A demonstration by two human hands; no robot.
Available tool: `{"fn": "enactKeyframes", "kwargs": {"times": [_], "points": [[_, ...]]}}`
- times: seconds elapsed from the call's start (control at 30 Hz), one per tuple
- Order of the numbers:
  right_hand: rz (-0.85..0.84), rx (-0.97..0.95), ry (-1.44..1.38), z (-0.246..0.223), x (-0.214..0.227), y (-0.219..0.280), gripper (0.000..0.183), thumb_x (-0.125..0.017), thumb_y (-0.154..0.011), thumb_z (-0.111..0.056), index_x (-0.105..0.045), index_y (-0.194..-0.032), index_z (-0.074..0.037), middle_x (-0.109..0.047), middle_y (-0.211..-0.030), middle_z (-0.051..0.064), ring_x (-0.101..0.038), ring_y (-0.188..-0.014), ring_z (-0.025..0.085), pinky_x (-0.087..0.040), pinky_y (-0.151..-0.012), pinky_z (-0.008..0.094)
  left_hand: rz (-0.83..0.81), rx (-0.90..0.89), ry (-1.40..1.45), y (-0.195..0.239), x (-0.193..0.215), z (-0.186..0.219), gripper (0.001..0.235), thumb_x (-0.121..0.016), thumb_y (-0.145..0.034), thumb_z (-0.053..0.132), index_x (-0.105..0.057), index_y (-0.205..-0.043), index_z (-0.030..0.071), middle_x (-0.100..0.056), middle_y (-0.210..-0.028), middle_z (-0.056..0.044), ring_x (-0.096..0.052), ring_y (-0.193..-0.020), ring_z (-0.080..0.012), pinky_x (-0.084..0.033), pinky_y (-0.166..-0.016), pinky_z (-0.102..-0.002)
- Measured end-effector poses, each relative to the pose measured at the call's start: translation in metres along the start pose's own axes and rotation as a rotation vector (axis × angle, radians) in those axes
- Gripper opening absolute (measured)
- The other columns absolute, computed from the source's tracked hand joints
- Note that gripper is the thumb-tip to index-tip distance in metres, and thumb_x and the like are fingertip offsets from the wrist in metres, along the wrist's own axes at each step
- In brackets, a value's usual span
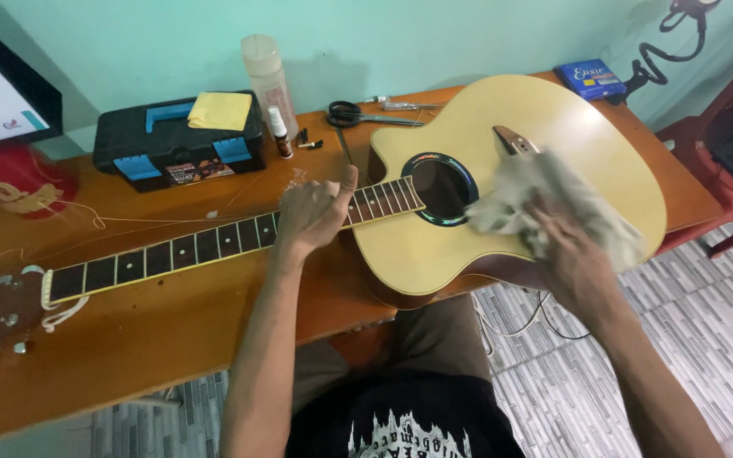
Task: The person cleans an acoustic guitar placed on a wooden table. They first use a small tool to adjust the bridge area, then spray a liquid onto the guitar's body and wipe it thoroughly with a cloth. The person also wipes the fretboard and neck of the guitar.
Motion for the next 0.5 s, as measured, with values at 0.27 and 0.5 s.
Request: {"fn": "enactKeyframes", "kwargs": {"times": [0.27, 0.5], "points": [[0.052, -0.271, 0.242, 0.018, 0.019, 0.028, 0.053, -0.055, -0.095, -0.028, -0.063, -0.145, -0.013, -0.047, -0.165, 0.014, -0.048, -0.142, 0.052, -0.042, -0.111, 0.065, -0.021, 0.004, -0.025, 0.005, 0.008, 0.009, 0.11, 0.006, -0.096, 0.079, -0.073, -0.081, 0.003, -0.071, -0.079, -0.027, -0.07, -0.098, -0.0527, -0.046, -0.096, -0.061], [0.189, 0.064, -0.022, -0.166, -0.007, -0.026, 0.056, -0.063, -0.089, -0.017, -0.06, -0.146, -0.015, -0.057, -0.153, 0.011, -0.049, -0.138, 0.05, -0.043, -0.11, 0.054, 0.013, -0.023, 0.034, 0.001, 0.006, 0.004, 0.104, 0.003, -0.099, 0.079, -0.065, -0.069, 0.006, -0.065, -0.064, -0.022, -0.072, -0.084, -0.0468, -0.049, -0.091, -0.054]]}}
Point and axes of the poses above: each hand's wrist, its own y-axis away from the middle knuckle, its own x-axis out of the back of the hand, z = x × y, the point moved 8 cm from there along -y, towards the middle knuckle
